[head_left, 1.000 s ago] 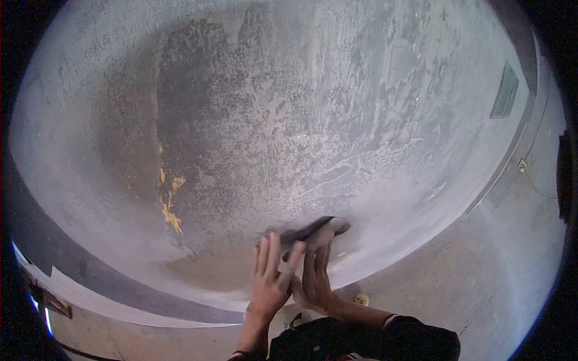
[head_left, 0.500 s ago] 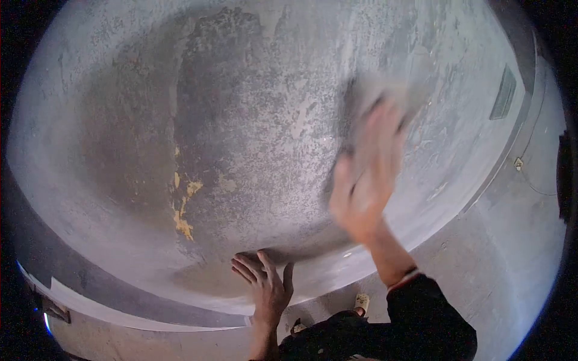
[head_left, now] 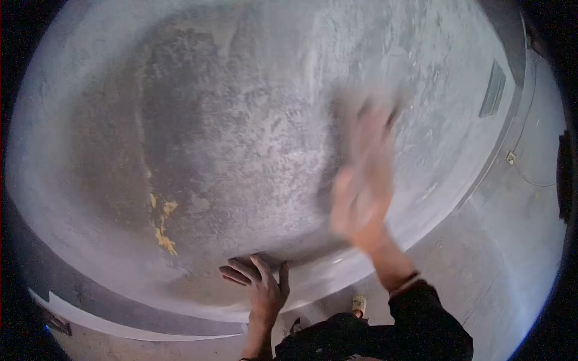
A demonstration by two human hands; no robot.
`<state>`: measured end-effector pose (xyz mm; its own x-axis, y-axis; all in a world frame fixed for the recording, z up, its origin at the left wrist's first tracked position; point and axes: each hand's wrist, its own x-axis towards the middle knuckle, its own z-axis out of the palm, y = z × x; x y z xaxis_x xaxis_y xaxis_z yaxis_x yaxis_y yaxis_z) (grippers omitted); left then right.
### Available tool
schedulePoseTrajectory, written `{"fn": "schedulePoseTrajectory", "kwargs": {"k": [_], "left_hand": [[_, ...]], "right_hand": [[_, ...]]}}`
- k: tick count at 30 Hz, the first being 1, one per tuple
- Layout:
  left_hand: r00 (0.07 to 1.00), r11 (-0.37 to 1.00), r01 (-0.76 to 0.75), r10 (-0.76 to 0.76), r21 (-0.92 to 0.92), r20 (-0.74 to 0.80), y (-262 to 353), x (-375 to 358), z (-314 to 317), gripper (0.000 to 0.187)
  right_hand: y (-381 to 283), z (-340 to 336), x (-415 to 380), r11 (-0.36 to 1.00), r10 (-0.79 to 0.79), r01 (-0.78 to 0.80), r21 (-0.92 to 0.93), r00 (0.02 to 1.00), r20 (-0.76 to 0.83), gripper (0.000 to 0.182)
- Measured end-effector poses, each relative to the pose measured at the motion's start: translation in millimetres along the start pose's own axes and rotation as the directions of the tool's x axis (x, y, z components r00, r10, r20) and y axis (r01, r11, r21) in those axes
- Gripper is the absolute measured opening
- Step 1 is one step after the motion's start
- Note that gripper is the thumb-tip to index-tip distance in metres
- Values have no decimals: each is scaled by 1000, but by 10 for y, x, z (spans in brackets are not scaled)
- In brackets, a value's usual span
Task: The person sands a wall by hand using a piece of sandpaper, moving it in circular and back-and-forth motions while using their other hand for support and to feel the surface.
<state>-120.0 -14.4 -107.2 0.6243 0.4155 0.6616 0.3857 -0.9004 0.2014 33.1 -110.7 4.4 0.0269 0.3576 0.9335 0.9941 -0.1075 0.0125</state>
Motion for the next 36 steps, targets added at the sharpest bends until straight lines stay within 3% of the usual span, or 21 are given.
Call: {"fn": "schedulePoseTrajectory", "kwargs": {"k": [5, 7, 9, 10, 13, 14, 15, 18, 21, 22, 24, 25, 26, 27, 30, 31, 32, 33, 34, 35, 36], "left_hand": [[999, 999, 35, -36, -16, -36, 141, 112, -45, 88], [998, 1000, 30, -30, 5, -53, 139, 170, -15, 89], [1000, 999, 23, -22, 30, -15, 169, 85, -17, 90], [997, 1000, 18, -18, 7, -78, 194, 118, 56, 91], [984, 999, 14, -20, -35, -177, 328, 184, 32, 92], [974, 999, -12, 0, -49, -229, 346, 265, 4, 92], [972, 999, -5, -5, -43, -234, 351, 285, -24, 92], [985, 990, 94, -109, -110, -137, 364, 291, -66, 90], [965, 978, 184, -198, -95, -170, 493, 308, -9, 88], [959, 979, 165, -187, -117, -212, 530, 364, 1, 88], [958, 982, 151, -174, -117, -228, 528, 337, -22, 87], [966, 987, 135, -151, -86, -212, 507, 321, -6, 87], [971, 991, 116, -126, -61, -203, 484, 337, 20, 88], [971, 991, 115, -126, -63, -203, 472, 350, 42, 88], [971, 981, 156, -174, -115, -166, 502, 298, 27, 90], [970, 982, 152, -170, -113, -176, 486, 320, 54, 90], [972, 988, 127, -143, -91, -186, 468, 299, 71, 90], [975, 992, 101, -113, -69, -194, 480, 304, 102, 90], [974, 992, 103, -115, -68, -194, 492, 317, 109, 90], [978, 993, 106, -112, -42, -178, 474, 303, 90, 91], [981, 994, 107, -108, -15, -161, 474, 275, 79, 92]], "right_hand": [[-83, -151, 171, 996, 70, -75, -53, 994, -86, 47], [80, -278, 322, 995, 31, -33, -93, 999, -29, 47], [353, -522, 907, 994, -34, 3, -105, 956, -292, 50], [344, -496, 916, 995, -45, 15, -104, 955, -293, 50], [29, -269, 648, 997, 17, 2, 72, 967, -256, 49], [167, -265, 185, 924, -232, 293, -246, 941, 248, 45], [212, -246, 232, 924, -240, 299, -239, 939, 245, 45], [435, -183, 535, 976, -165, 141, -167, 976, -140, 45], [617, -201, 737, 998, -45, 19, -58, 870, -490, 44], [605, -270, 790, 998, -57, 30, -62, 864, -501, 44], [353, -584, 853, 966, 1, -34, -255, 992, -128, 41], [323, -679, 857, 936, 55, -27, -352, 996, 69, 40], [1047, -630, 707, 869, -299, 204, -450, 942, -151, 46], [962, -605, 692, 868, -300, 205, -452, 942, -149, 46], [464, -521, 560, 995, -58, 52, -88, 996, -65, 52], [490, -601, 608, 994, -64, 57, -89, 995, -74, 52], [530, -726, 647, 983, 33, -68, 170, 979, 202, 52], [617, -791, 689, 894, 51, -252, 370, 878, 476, 52], [899, -195, 648, 993, -28, 66, 101, 942, -336, 56], [857, -224, 612, 993, -27, 62, 97, 944, -329, 56], [791, -305, 509, 996, -58, 66, 63, 989, -133, 53]]}}
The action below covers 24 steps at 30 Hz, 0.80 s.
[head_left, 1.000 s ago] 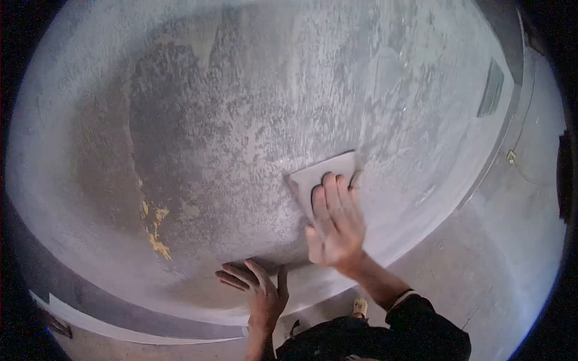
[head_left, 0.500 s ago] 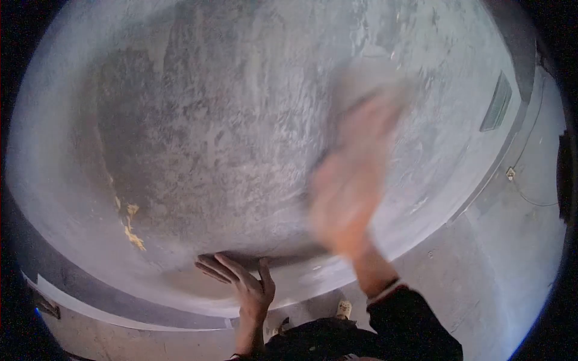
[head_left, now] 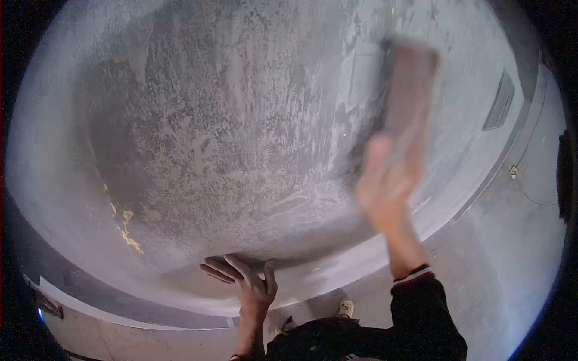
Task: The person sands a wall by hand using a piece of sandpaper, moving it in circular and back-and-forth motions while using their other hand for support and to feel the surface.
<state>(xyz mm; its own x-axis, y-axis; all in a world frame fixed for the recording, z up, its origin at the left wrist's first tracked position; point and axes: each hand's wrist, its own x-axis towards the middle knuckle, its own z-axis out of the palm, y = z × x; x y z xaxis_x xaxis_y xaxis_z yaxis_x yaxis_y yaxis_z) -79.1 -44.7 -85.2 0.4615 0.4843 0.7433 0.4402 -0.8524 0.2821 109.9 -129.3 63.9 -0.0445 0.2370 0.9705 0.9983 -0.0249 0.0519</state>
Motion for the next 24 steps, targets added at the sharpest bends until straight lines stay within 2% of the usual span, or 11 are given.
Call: {"fn": "schedulePoseTrajectory", "kwargs": {"k": [5, 7, 8, 9, 11, 12, 15, 16, 17, 19, 24], "left_hand": [[1000, 1000, -8, 8, 8, -9, -33, -25, 43, 94], [999, 999, -35, 35, 34, 2, -22, -32, 102, 94], [1000, 1000, -18, 18, 17, -9, -12, -18, 112, 94], [1000, 1000, 3, -3, -2, -20, 4, -31, 117, 94], [999, 1000, -3, 4, 10, -38, 17, -25, 131, 94], [999, 999, -9, 11, 31, -52, 9, -15, 124, 94], [997, 999, -34, 36, 38, -65, 3, 2, 111, 94], [997, 999, -35, 37, 34, -67, 7, 10, 127, 94], [997, 999, -28, 30, 26, -72, 2, 8, 136, 94], [997, 1000, -14, 14, 9, -70, 21, -63, 118, 94], [998, 998, -46, 47, 32, -34, -55, -89, 164, 93]], "right_hand": [[-187, -364, -125, 992, -13, 98, -80, 706, 708, 41], [9, -447, 243, 957, 289, -286, -52, 953, 93, 37], [44, -463, 313, 897, 438, -439, 52, 867, -237, 36], [61, -384, 70, 895, 442, -444, 46, 866, -232, 36], [27, -127, -663, 997, -76, 78, -10, 991, 114, 36], [-382, -285, -487, 999, -46, 33, 38, 916, 399, 32], [-119, -442, 121, 894, -113, 75, -441, 992, -62, 36], [508, -578, -323, 787, -137, 192, -586, 981, 137, 56], [360, -448, -291, 785, -135, 192, -589, 981, 139, 56], [-75, -110, -198, 1000, -5, 1, -13, 960, -280, 55], [-33, -511, 138, 904, -81, 53, -424, 996, -49, 53]]}}
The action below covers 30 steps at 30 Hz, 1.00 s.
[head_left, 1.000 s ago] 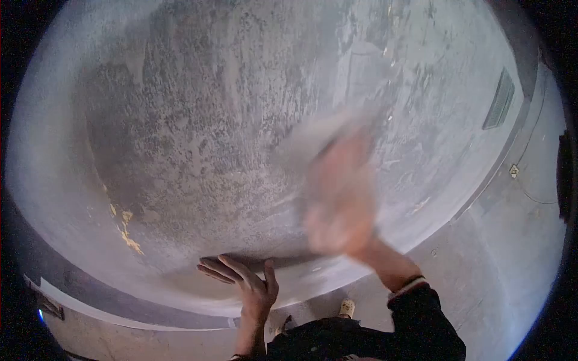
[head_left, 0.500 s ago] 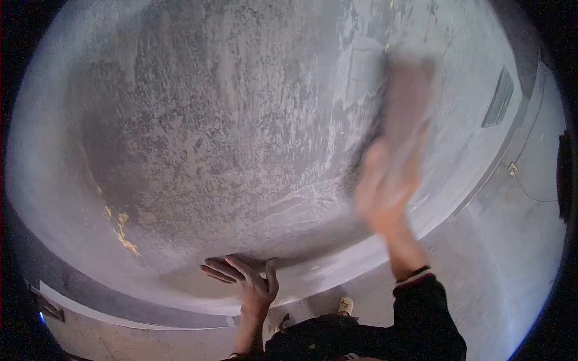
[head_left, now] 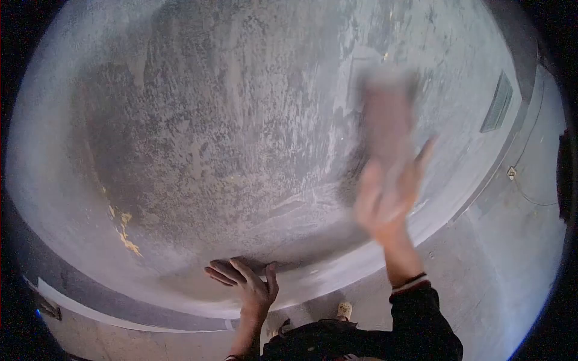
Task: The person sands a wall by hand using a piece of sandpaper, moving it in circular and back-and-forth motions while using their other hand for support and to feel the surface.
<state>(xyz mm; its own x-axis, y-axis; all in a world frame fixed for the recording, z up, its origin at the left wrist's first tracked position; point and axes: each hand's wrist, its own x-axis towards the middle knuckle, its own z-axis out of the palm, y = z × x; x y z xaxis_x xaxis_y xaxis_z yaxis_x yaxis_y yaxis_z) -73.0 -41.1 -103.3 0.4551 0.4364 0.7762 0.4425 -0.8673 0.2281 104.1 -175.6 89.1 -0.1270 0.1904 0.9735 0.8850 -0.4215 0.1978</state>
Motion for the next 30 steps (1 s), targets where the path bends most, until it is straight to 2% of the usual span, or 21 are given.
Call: {"fn": "schedulePoseTrajectory", "kwargs": {"k": [3, 4, 5, 8, 9, 11, 12, 14, 15, 16, 17, 18, 19, 20, 22, 24, 25, 27, 28, 29, 30], "left_hand": [[997, 997, 75, -75, -30, 0, 68, -8, 37, 93], [997, 996, 82, -83, -34, -8, 73, -23, 30, 93], [998, 998, 63, -63, -32, 0, 67, -14, 20, 92], [1000, 1000, 17, -17, -2, -1, 55, -13, 78, 90], [999, 999, -32, 32, 13, 2, 58, -43, 81, 90], [1000, 1000, -2, 2, -5, 16, 88, -17, 95, 90], [999, 999, 21, -21, -24, 30, 96, -44, 79, 90], [1000, 1000, 12, -12, -17, 26, 68, -66, 80, 90], [1000, 1000, -5, 5, -4, 25, 57, -64, 77, 90], [1000, 1000, -5, 5, 0, 27, 52, -63, 61, 90], [1000, 1000, -3, 3, -1, 30, 59, -79, 42, 91], [1000, 1000, 0, 0, -3, 25, 82, -73, 43, 92], [1000, 1000, -3, 3, -3, 24, 118, -42, 61, 92], [1000, 1000, 15, -15, -20, 19, 149, -22, 50, 92], [1000, 999, 26, -26, -32, 6, 197, 9, -10, 93], [999, 999, 21, -20, -26, 41, 224, 70, -55, 94], [1000, 1000, 12, -11, -16, 29, 202, 86, -35, 94], [999, 999, -35, 34, 22, 26, 165, 52, -14, 93], [999, 999, -45, 44, 28, 23, 173, 79, 0, 93], [999, 999, -25, 24, 29, 31, 176, 73, -3, 92], [999, 1000, 0, -1, 31, 40, 190, 52, -19, 92]], "right_hand": [[155, 53, -118, 990, 124, -114, -79, 984, 126, 54], [-60, 103, -307, 992, 73, -77, 103, 996, 50, 51], [-138, 70, -365, 992, 56, -60, 110, 998, 38, 51], [-172, 33, -292, 940, 45, -111, 322, 978, 205, 50], [-78, 26, -80, 910, 277, -333, 246, 931, 237, 50], [49, 55, 245, 704, 678, -706, 77, 700, 226, 56], [-45, 50, 148, 703, 677, -708, 72, 697, 237, 56], [-359, 59, -196, 928, 232, -293, 229, 937, 260, 40], [-452, 56, -182, 949, -20, -57, 310, 971, 238, 35], [-304, -15, -17, 940, -36, -47, 337, 971, 234, 35], [-68, -49, 75, 939, -27, -59, 338, 969, 244, 35], [218, -86, 154, 910, 280, -378, 167, 861, 424, 35], [373, -110, 183, 776, 558, -629, -52, 645, 522, 40], [306, -123, 102, 772, 563, -634, -53, 642, 520, 40], [-46, -93, -228, 943, 174, -278, 182, 880, 443, 35], [-262, -19, -290, 919, -267, 171, 355, 933, 243, 33], [-122, 27, -194, 919, -265, 174, 354, 938, 225, 33], [221, -6, 267, 990, -85, 91, 104, 994, -62, 31], [402, -101, 136, 767, 547, -619, 167, 768, 334, 47], [318, -75, 80, 761, 555, -627, 168, 762, 333, 47], [173, -28, 52, 933, 235, -303, 195, 922, 308, 49]]}}
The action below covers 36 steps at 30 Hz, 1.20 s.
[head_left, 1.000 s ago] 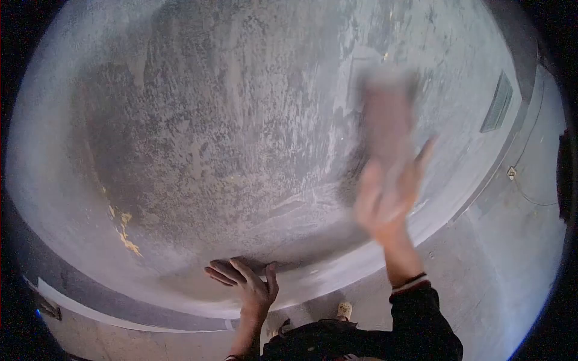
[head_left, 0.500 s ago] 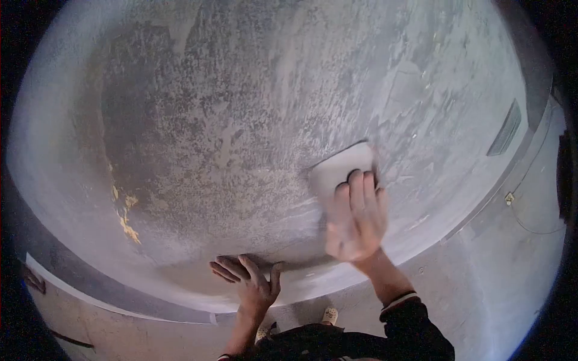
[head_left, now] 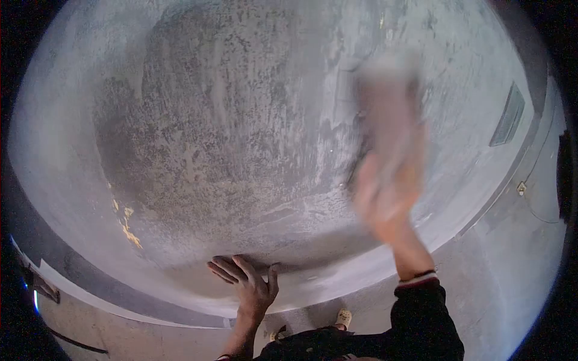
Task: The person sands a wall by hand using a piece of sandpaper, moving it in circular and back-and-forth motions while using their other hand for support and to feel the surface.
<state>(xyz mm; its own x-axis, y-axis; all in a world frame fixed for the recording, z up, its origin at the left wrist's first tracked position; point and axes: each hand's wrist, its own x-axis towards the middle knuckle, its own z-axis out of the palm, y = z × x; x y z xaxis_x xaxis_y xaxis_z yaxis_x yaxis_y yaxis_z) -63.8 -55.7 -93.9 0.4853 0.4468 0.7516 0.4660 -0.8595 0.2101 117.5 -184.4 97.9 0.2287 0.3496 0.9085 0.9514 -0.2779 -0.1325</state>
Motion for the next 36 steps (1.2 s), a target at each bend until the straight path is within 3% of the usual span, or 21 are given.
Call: {"fn": "schedulePoseTrajectory", "kwargs": {"k": [1, 2, 3, 5, 6, 9, 10, 11, 13, 14, 18, 20, 21, 23, 24, 25, 27, 28, 31, 32, 36], "left_hand": [[1000, 1000, -3, 3, 7, -6, 6, 16, -2, 92], [1000, 1000, 0, 0, -2, 4, 12, 27, -12, 92], [1000, 1000, 7, -7, -10, 20, 24, 11, -33, 91], [999, 1000, 16, -17, 5, 38, 48, -6, -65, 91], [999, 1000, 20, -20, 8, 45, 65, 18, -63, 91], [999, 1000, 27, -27, 15, 29, 96, 44, -85, 90], [999, 1000, 22, -22, 17, 27, 99, 46, -91, 90], [999, 1000, 29, -29, 9, 28, 99, 55, -96, 90], [999, 999, 39, -39, 5, 33, 116, 46, -92, 90], [998, 999, 34, -35, 12, 51, 107, 28, -98, 90], [998, 999, -24, 22, 38, 64, 33, 25, -77, 90], [997, 998, -46, 43, 42, 69, 42, -5, -111, 89], [996, 997, -58, 55, 41, 72, 51, -17, -122, 88], [994, 996, -72, 68, 44, 84, 10, -59, -118, 87], [992, 995, -85, 80, 52, 96, -32, -79, -113, 85], [992, 995, -89, 84, 50, 96, -64, -91, -91, 85], [988, 991, -106, 97, 76, 118, -106, -168, -73, 80], [989, 992, -103, 94, 73, 118, -112, -185, -83, 80], [980, 995, -84, 74, 47, 183, -108, -186, -141, 76], [974, 995, -85, 72, 53, 213, -109, -183, -173, 74], [962, 991, -92, 64, 93, 266, -150, -250, -135, 67]], "right_hand": [[-54, 71, -74, 929, -356, 359, -86, 933, 49, 52], [215, 406, -714, 915, -393, 338, 219, 870, 299, 57], [175, 309, -561, 913, -395, 337, 229, 870, 295, 57], [148, 14, -87, 780, -615, 624, -57, 779, 121, 53], [130, -64, 136, 875, -470, 453, -171, 879, -78, 49], [108, -54, 280, 876, -477, 411, -253, 818, -321, 44], [-84, -56, 100, 908, -418, 415, -56, 906, -60, 40], [-81, -33, -20, 908, -418, 415, -59, 906, -68, 40], [123, 75, -235, 706, -697, 705, -70, 709, 110, 36], [344, 60, -189, 700, -672, 657, -279, 739, 55, 34], [120, -107, 288, 886, -442, 385, -258, 870, -219, 32], [78, 68, -471, 892, -390, 327, 311, 906, 165, 32], [114, 40, -466, 894, -389, 327, 307, 906, 167, 32], [214, 25, -349, 812, -576, 573, 106, 763, 293, 34], [177, -107, -76, 826, -485, 533, -181, 837, 253, 33], [152, -135, 168, 827, -482, 531, -185, 839, 252, 33], [63, -106, 461, 838, -523, 409, -361, 790, -321, 35], [55, -41, 317, 836, -526, 412, -362, 789, -317, 35], [137, 240, -464, 685, -720, 726, 55, 663, 205, 29], [232, 134, -396, 654, -706, 743, -141, 667, 239, 31], [-17, 42, -192, 794, -571, 596, -121, 799, 191, 36]]}}
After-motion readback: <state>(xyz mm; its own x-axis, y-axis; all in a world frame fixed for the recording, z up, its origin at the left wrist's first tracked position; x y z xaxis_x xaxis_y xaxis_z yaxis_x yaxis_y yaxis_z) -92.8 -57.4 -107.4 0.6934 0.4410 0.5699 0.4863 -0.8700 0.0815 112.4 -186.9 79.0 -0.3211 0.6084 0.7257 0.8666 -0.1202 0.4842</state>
